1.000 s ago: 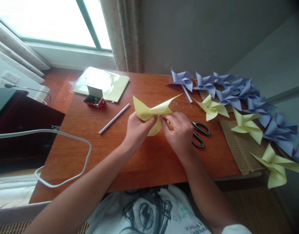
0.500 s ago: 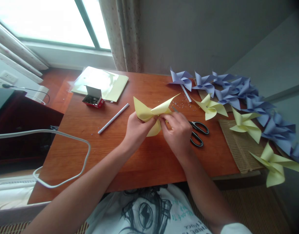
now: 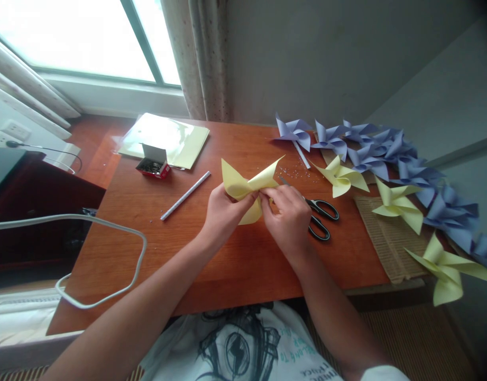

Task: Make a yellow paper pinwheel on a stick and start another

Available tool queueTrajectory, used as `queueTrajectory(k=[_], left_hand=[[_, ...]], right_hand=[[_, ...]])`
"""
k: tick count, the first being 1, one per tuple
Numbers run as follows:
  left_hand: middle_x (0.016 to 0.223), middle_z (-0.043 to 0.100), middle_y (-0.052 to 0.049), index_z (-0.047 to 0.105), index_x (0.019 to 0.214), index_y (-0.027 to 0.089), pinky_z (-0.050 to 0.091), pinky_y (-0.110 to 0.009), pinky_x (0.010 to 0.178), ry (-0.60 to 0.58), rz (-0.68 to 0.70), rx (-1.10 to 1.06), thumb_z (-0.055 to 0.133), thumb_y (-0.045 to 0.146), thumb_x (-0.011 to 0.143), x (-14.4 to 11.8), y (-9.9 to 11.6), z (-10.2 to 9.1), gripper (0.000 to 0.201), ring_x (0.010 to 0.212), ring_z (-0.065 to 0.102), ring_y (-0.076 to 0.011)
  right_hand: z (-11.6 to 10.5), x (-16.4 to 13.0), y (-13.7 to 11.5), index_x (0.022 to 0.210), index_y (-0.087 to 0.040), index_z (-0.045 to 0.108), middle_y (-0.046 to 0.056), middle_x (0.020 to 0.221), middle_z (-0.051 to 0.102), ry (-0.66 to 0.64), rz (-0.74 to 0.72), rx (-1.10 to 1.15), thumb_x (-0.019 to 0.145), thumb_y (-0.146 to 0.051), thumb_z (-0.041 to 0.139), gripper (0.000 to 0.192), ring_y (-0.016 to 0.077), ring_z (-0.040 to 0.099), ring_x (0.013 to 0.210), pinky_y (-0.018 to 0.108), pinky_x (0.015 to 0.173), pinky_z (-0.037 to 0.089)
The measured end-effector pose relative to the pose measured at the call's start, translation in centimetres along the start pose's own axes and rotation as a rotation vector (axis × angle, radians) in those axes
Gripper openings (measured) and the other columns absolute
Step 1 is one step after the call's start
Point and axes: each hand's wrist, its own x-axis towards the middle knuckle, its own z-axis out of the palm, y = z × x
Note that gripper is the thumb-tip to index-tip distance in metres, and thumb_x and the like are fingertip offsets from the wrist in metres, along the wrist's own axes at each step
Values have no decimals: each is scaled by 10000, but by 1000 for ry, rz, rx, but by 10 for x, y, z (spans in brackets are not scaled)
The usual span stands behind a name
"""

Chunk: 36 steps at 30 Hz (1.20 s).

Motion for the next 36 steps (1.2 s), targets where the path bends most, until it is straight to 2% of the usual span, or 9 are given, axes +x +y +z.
queueTrajectory(k=[4, 8, 11, 13, 16, 20, 25, 30, 36], left_hand=[[924, 772, -79, 747, 912, 125, 541, -293, 731, -1, -57, -62, 874, 319, 688, 0, 2, -2, 323, 808, 688, -208], [1001, 774, -111, 743, 959, 114, 561, -317, 771, -57, -187, -220, 885, 289, 688, 1, 8, -3, 353, 855, 705, -224], [1033, 774, -116, 738, 993, 114, 563, -310, 791, -194, -300, -380, 866, 239, 712, 0, 13, -4, 332, 851, 714, -209], [1025, 776, -116, 738, 1017, 113, 557, -290, 771, -288, -358, -446, 848, 224, 732, 0, 15, -4, 325, 833, 721, -202], [1012, 779, -119, 746, 1032, 108, 549, -275, 749, -356, -398, -469, 838, 230, 744, -2, 16, -3, 326, 841, 733, -212], [1052, 776, -128, 746, 1032, 114, 552, -281, 734, -370, -426, -474, 852, 263, 730, -3, 13, -3, 353, 865, 740, -231], [1035, 776, -120, 740, 997, 122, 543, -256, 710, -394, -457, -483, 857, 265, 730, -3, 9, -2, 325, 839, 732, -207], [1023, 774, -124, 743, 1010, 119, 535, -246, 689, -411, -470, -484, 864, 270, 724, -4, 7, -3, 345, 803, 725, -192], [1032, 772, -119, 741, 1017, 126, 536, -242, 707, -413, -464, -484, 852, 261, 743, -5, 7, -2, 325, 813, 720, -184]], right_hand=[[-11, 3, 3, 952, -218, 736, 52, 882, 729, 100, 112, 169, 937, -216, 622, 115, 171, 637, 726, 300, 693, 505], [-20, 4, 28, 917, -211, 748, 49, 892, 727, 182, 444, 363, 917, -335, 651, 158, 179, 641, 746, 291, 640, 492], [-19, 3, 45, 930, -206, 755, 33, 829, 730, 70, 711, 696, 872, -409, 696, 219, 175, 649, 710, 283, 624, 499], [-18, 2, 45, 944, -219, 759, 20, 814, 731, -29, 786, 873, 842, -423, 729, 230, 160, 635, 661, 270, 585, 485], [-16, 1, 33, 936, -246, 766, 10, 850, 741, -130, 721, 1043, 771, -403, 801, 230, 179, 657, 714, 282, 613, 510], [-14, 0, 18, 924, -267, 775, 29, 895, 749, -257, 623, 1144, 736, -401, 834, 238, 227, 664, 786, 344, 675, 546], [-12, -3, 18, 865, -254, 778, 21, 845, 739, -230, 628, 1136, 743, -382, 833, 186, 205, 647, 765, 309, 642, 529], [-12, -2, 18, 862, -265, 781, 6, 894, 738, -247, 654, 1181, 735, -347, 842, 162, 208, 680, 801, 300, 660, 529], [-11, -3, 17, 859, -263, 770, 0, 847, 737, -240, 669, 1172, 719, -372, 853, 196, 202, 689, 762, 295, 651, 537]])
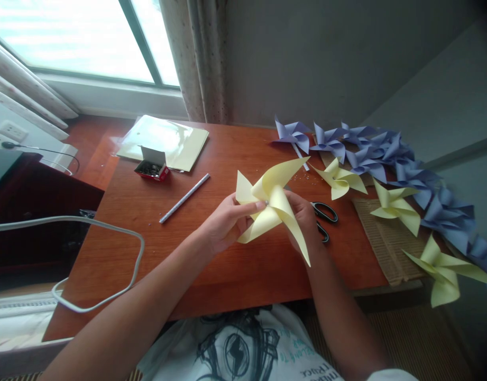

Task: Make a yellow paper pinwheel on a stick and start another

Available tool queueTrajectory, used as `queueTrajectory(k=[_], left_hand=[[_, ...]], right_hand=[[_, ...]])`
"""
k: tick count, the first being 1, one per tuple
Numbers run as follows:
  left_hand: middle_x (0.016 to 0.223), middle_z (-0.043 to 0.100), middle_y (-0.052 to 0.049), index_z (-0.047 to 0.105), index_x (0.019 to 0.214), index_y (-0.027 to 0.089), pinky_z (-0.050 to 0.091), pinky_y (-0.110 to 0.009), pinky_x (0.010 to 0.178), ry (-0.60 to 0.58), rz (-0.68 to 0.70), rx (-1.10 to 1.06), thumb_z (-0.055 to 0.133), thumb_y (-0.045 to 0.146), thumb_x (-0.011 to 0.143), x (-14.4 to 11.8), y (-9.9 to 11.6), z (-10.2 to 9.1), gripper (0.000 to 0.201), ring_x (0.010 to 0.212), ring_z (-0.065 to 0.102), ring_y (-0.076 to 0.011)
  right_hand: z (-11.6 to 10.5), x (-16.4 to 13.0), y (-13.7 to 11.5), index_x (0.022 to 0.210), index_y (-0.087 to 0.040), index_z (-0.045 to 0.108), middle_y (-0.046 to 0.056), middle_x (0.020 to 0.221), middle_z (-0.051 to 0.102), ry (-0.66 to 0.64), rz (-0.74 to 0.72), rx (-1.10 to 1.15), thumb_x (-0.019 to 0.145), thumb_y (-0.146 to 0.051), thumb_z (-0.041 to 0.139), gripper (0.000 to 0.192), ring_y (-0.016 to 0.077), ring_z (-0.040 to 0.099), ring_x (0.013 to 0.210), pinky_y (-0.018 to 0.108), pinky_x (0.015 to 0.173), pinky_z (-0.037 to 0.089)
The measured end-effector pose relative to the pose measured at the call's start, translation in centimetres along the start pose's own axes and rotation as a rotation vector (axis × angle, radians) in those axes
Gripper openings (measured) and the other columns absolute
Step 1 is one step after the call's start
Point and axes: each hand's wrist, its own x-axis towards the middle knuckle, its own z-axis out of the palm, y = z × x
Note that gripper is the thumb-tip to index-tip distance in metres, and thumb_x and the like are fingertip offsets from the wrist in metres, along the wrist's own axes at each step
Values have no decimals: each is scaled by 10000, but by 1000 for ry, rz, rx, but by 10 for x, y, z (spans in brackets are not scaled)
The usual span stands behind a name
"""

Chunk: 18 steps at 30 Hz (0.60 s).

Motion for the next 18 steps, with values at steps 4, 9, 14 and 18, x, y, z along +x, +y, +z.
queueTrajectory(k=[4, 9, 14, 18], left_hand=[[1012, 772, -124, 744, 994, 125, 538, -272, 717, 9, 12, 7, 862, 280, 728, 0, 1, 1, 330, 806, 718, -205], [992, 773, -107, 741, 973, 135, 525, -269, 695, 10, -4, 4, 856, 270, 734, -1, 1, 1, 298, 786, 712, -194], [1007, 768, -94, 717, 990, 145, 524, -259, 703, 39, 6, -12, 857, 277, 728, 0, 2, 3, 326, 816, 715, -190], [941, 751, -58, 691, 953, 174, 520, -251, 716, 142, 40, -44, 771, 365, 813, 4, 1, 2, 250, 801, 699, -161]], right_hand=[[-1, 0, 3, 867, -260, 762, 2, 810, 724, 10, 19, 4, 707, -387, 861, 227, 211, 680, 763, 304, 647, 543], [-3, 1, 4, 859, -257, 760, -6, 772, 701, -2, 9, 16, 711, -380, 863, 218, 186, 638, 709, 284, 592, 499], [0, 0, 1, 862, -250, 742, -4, 767, 690, -4, 39, 15, 741, -432, 827, 235, 193, 637, 716, 292, 594, 497], [-1, 0, 1, 804, -240, 697, -20, 710, 649, 38, 39, 9, 750, -394, 815, 201, 166, 599, 658, 275, 553, 467]])
